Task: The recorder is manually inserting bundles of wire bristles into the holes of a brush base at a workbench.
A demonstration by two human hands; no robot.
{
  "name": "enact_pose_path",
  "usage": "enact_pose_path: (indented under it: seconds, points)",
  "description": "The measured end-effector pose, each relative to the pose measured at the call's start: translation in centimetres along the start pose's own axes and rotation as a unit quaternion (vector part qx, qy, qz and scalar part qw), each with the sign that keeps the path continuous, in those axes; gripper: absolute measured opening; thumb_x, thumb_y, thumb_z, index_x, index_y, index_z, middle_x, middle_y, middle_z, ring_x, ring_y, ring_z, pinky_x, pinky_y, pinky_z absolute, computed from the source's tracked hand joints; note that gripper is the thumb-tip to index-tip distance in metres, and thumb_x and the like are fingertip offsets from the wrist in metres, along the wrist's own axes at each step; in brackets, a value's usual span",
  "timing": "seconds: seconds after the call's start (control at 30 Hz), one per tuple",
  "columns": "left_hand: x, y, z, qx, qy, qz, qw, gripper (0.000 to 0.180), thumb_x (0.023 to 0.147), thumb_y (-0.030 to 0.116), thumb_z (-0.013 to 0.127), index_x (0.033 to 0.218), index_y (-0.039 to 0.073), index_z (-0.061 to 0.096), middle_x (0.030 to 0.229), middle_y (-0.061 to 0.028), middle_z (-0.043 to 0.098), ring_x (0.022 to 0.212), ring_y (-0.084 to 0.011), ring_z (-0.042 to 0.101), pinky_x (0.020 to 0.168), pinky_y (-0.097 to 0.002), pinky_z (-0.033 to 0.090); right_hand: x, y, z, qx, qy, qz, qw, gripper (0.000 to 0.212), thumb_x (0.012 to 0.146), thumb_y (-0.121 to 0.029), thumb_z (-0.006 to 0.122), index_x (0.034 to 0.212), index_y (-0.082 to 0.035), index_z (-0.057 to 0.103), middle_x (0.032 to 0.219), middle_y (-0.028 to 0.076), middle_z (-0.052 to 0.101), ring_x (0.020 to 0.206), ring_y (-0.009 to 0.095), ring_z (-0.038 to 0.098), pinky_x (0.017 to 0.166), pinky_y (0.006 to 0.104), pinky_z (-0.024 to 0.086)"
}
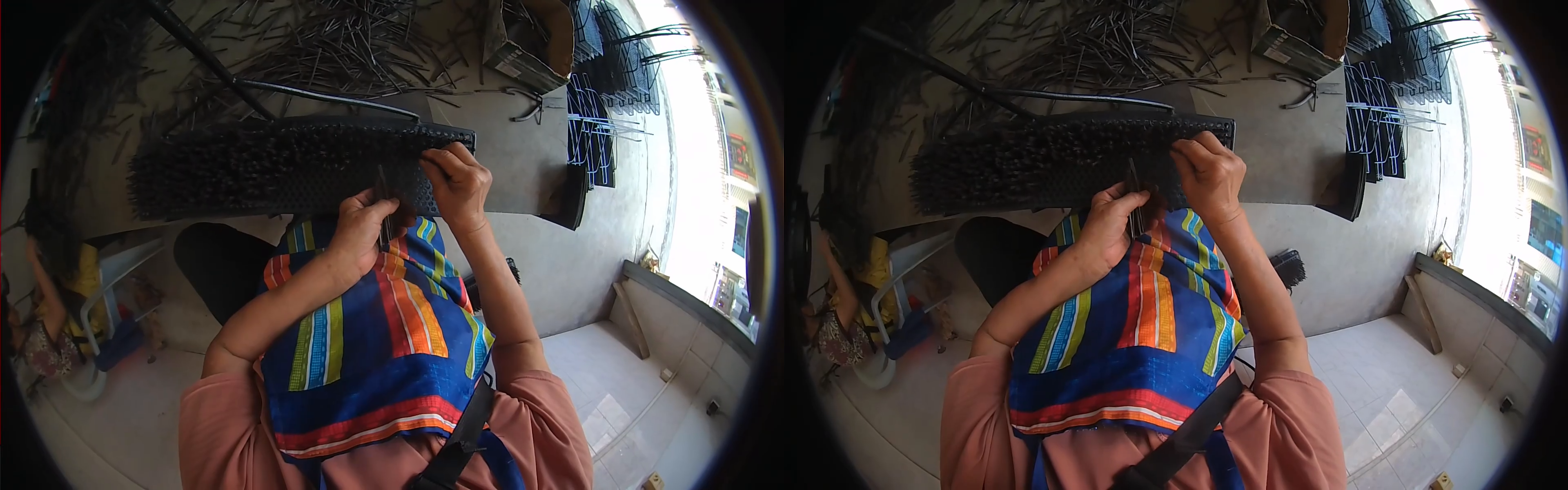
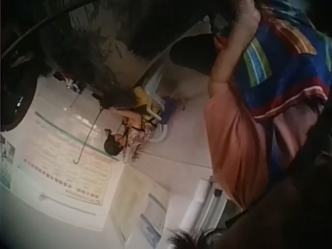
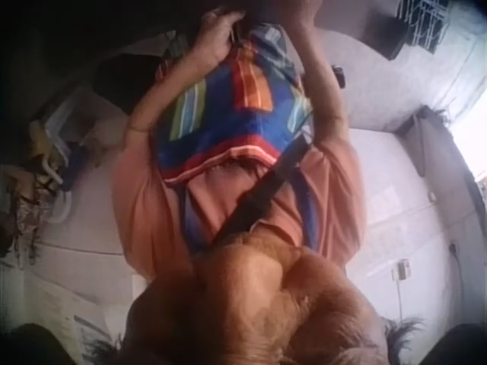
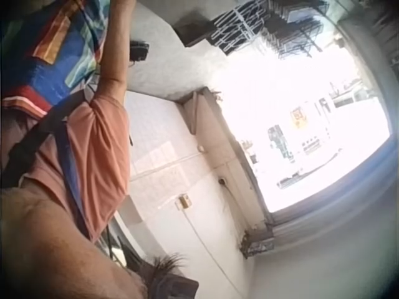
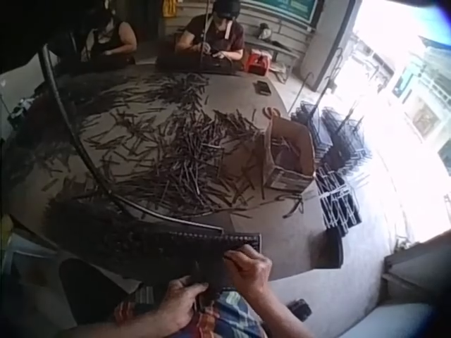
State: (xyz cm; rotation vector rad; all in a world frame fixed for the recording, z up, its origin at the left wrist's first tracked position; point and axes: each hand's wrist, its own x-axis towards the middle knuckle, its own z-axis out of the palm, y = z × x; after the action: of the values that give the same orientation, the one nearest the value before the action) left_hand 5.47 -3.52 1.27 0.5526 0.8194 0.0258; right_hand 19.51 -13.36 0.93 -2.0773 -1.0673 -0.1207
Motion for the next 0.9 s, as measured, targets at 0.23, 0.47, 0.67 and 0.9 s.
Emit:
enact_pose_path:
  seconds: [0.23,0.47,0.67,0.9]
  points:
    - [0.3,-0.3,-0.3,-0.017,-0.038,0.012,0.999,0.013,0.091,0.004,0.056,0.097,0.001,0.067,0.085,-0.0102,0.070,0.072,-0.0192,0.069,0.064,-0.0288,0.056,-1.6,-0.7,-0.7,0.159,-0.086,0.147,0.973,0.010,0.078,-0.003,0.072,0.087,0.001,0.069,0.071,0.003,0.061,0.062,0.010,0.058,0.055,0.0251,0.045]
    - [-0.1,-0.5,0.3,0.033,-0.063,-0.023,0.997,0.014,0.091,0.004,0.055,0.098,-0.001,0.067,0.090,-0.0120,0.071,0.076,-0.0208,0.071,0.068,-0.0311,0.059,-2.8,-0.6,-1.5,0.430,-0.122,0.398,0.801,0.006,0.081,-0.004,0.071,0.082,0.001,0.067,0.066,-0.002,0.059,0.056,0.005,0.050,0.049,0.0218,0.038]
    - [0.2,-0.4,-0.1,0.077,-0.021,-0.042,0.996,0.019,0.091,0.004,0.052,0.105,-0.002,0.065,0.089,-0.0131,0.070,0.078,-0.0205,0.070,0.066,-0.0301,0.058,-1.9,1.1,-1.8,0.365,0.102,0.293,0.878,0.003,0.085,0.003,0.066,0.087,0.000,0.067,0.067,-0.002,0.058,0.053,0.004,0.047,0.047,0.0192,0.035]
    - [0.3,-0.7,0.0,0.101,-0.012,-0.029,0.994,0.026,0.090,0.002,0.046,0.112,0.000,0.060,0.088,-0.0131,0.070,0.070,-0.0195,0.068,0.057,-0.0285,0.053,-1.6,2.1,-0.6,0.190,0.114,0.095,0.970,0.012,0.076,0.009,0.070,0.086,0.003,0.067,0.076,0.003,0.063,0.059,0.007,0.054,0.053,0.0196,0.042]
